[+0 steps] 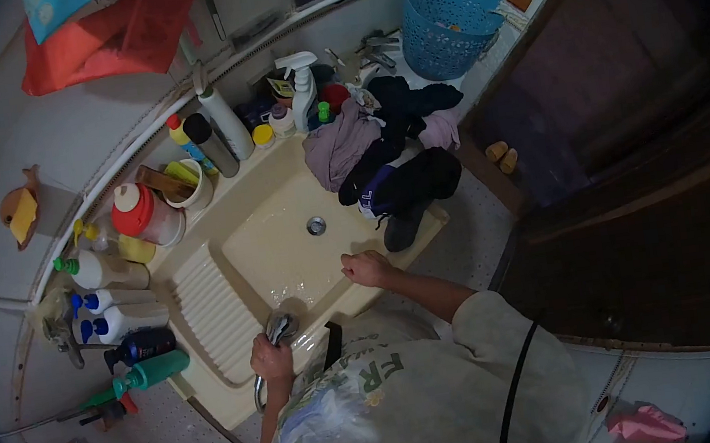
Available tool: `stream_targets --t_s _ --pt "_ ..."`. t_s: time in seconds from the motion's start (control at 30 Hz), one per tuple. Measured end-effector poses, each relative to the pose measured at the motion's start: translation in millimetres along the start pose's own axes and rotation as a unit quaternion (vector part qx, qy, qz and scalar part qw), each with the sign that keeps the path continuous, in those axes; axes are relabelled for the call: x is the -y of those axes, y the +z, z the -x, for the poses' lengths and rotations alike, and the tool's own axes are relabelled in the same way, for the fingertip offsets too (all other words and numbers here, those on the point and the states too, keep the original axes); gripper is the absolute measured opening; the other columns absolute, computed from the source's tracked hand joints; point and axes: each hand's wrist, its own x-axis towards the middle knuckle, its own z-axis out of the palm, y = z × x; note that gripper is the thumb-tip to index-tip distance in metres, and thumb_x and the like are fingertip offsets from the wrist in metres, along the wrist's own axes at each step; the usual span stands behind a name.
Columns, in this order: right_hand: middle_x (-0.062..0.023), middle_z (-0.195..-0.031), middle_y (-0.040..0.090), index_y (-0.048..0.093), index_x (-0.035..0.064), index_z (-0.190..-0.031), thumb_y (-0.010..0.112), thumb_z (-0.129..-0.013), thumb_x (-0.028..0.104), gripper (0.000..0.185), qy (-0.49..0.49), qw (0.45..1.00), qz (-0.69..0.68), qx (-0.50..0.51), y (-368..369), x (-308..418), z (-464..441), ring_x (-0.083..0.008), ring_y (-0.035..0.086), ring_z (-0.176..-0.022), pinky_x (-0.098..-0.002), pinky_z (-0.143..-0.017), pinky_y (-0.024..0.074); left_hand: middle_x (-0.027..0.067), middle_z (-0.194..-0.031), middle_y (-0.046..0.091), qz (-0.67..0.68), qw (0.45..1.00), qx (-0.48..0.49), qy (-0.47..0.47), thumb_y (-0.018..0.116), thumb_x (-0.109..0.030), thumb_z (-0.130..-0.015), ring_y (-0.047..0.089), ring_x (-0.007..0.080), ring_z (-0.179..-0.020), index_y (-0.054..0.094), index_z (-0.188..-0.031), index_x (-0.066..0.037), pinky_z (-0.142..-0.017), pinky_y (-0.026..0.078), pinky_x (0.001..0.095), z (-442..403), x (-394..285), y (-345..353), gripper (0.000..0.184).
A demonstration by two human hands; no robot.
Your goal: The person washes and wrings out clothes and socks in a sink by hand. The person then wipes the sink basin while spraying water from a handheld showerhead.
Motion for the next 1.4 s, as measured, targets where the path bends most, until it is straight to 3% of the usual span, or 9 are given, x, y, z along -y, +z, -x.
stream_targets --t_s 0.13,0.2,0.3,0.83,0.9,1.4 --pt "-0.018 -0.071 0.063 0.052 0.0048 -0.085 0.056 -0.083 0.025 0.021 0.002 1.0 -0.003 0.001 -0.3 0.1 -1.1 -0.0363 0.063 -0.07 -0.048 -0.065 0.0496 0.017 -0.084 0.06 -0.005 1.0 0.012 -0.007 0.061 -0.019 -0.069 0.06 0.0377 -0.077 0.055 -0.086 -0.005 -0.068 0.048 0.0493 -0.7 1.4 0.7 0.022" --pt "-0.0189 -0.078 0.063 0.05 0.0051 -0.091 0.052 -0.084 0.021 0.017 0.025 0.998 -0.006 0.057 -2.9 1.6 -2.4 -0.0369 0.063 -0.078 -0.0492 -0.071 0.049 0.0155 -0.084 0.06 -0.013 1.0 0.009 -0.001 0.061 -0.016 -0.068 0.061 0.0356 -0.077 0.056 -0.089 -0.006 -0.068 0.049 0.0469 1.0 0.4 -0.9 0.024" --pt "-0.0173 -0.07 0.063 0.052 0.0046 -0.085 0.056 -0.083 0.024 0.02 0.015 1.0 0.001 0.019 -2.8 2.7 -1.5 -0.0359 0.063 -0.069 -0.047 -0.065 0.0499 0.0138 -0.084 0.06 -0.028 1.0 0.001 0.007 0.061 -0.014 -0.067 0.061 0.0334 -0.076 0.057 -0.091 -0.006 -0.068 0.05 0.0445 0.8 1.8 2.0 0.025" --pt "-0.0189 -0.075 0.063 0.053 0.0039 -0.087 0.051 -0.086 0.026 0.022 0.024 0.999 -0.013 0.044 -2.7 1.1 -2.5 -0.0376 0.063 -0.075 -0.0483 -0.071 0.049 0.0146 -0.084 0.059 -0.035 0.999 0.013 0.008 0.063 -0.016 -0.067 0.06 0.0347 -0.076 0.055 -0.089 -0.005 -0.067 0.049 0.0457 0.2 0.5 0.6 0.026" --pt "-0.0197 -0.082 0.063 0.052 0.0034 -0.092 0.05 -0.087 0.025 0.022 0.044 0.995 -0.015 0.085 -10.0 5.2 -2.3 -0.0377 0.062 -0.082 -0.0488 -0.077 0.0475 0.0145 -0.084 0.059 -0.027 1.0 0.009 0.011 0.062 -0.016 -0.067 0.06 0.0346 -0.076 0.055 -0.089 -0.005 -0.067 0.049 0.0457 0.7 3.7 3.9 0.025" --pt "-0.0174 -0.081 0.064 0.051 0.0051 -0.088 0.052 -0.085 0.024 0.019 0.022 0.998 -0.001 0.052 -10.0 6.3 -0.1 -0.0361 0.063 -0.078 -0.0487 -0.073 0.0491 0.0128 -0.081 0.058 -0.043 0.999 -0.01 0.017 0.063 -0.016 -0.066 0.06 0.0336 -0.074 0.055 -0.086 -0.006 -0.065 0.05 0.0451 1.0 3.1 4.7 0.024"
